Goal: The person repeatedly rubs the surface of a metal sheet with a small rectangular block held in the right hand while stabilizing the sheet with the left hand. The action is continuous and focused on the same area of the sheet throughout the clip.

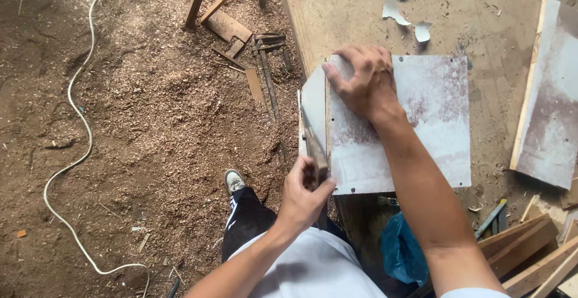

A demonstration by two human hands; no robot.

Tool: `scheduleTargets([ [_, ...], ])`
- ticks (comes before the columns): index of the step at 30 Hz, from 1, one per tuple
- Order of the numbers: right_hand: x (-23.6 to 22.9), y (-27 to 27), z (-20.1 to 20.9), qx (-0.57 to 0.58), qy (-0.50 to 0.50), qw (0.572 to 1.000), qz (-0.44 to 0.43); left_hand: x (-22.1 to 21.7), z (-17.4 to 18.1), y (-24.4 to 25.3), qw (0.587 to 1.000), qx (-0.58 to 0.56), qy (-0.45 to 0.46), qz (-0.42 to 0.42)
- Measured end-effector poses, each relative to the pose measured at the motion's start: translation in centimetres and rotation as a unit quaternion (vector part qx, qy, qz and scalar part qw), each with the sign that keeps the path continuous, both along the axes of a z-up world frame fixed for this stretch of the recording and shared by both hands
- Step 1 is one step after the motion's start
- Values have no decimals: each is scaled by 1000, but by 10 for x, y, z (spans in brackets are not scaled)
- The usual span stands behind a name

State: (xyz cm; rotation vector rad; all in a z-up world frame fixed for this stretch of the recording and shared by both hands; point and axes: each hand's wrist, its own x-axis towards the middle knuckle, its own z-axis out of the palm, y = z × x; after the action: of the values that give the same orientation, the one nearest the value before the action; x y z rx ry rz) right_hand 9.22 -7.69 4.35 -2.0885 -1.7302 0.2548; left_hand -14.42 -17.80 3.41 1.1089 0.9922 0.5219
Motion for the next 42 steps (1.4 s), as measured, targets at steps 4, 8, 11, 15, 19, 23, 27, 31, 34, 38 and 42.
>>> scheduleTargets([
  [4,-1,0,-2,10,-8,1000,8,-9,5,-11,997,15,70,-33],
  [8,-1,1,-4,-4,-11,1000,-9,-5,20,-17,996,-12,90,-27],
  [11,-2,5,-4,0,-10,1000,-22,0,34,-20,995,30,91,-23],
  [15,-1,3,-9,9,-13,999,-30,4,37,-19,989,99,104,-26],
  [19,3,13,-14,29,-9,999,-36,3,36,-9,984,140,107,-24],
  [23,4,29,-21,1,17,997,-74,-4,33,13,983,124,131,-47],
  [27,8,42,-27,21,-14,996,-82,-14,28,38,962,148,204,-99],
  [31,10,44,-30,58,-36,995,-77,-21,25,35,968,177,148,-98],
  [34,12,41,-31,21,-8,996,-87,-26,30,24,952,216,183,-117],
  [38,10,45,-27,46,-29,995,-83,-40,49,17,974,139,115,-135],
  [42,3,41,-27,29,-29,995,-87,-52,56,10,976,156,78,-128],
])
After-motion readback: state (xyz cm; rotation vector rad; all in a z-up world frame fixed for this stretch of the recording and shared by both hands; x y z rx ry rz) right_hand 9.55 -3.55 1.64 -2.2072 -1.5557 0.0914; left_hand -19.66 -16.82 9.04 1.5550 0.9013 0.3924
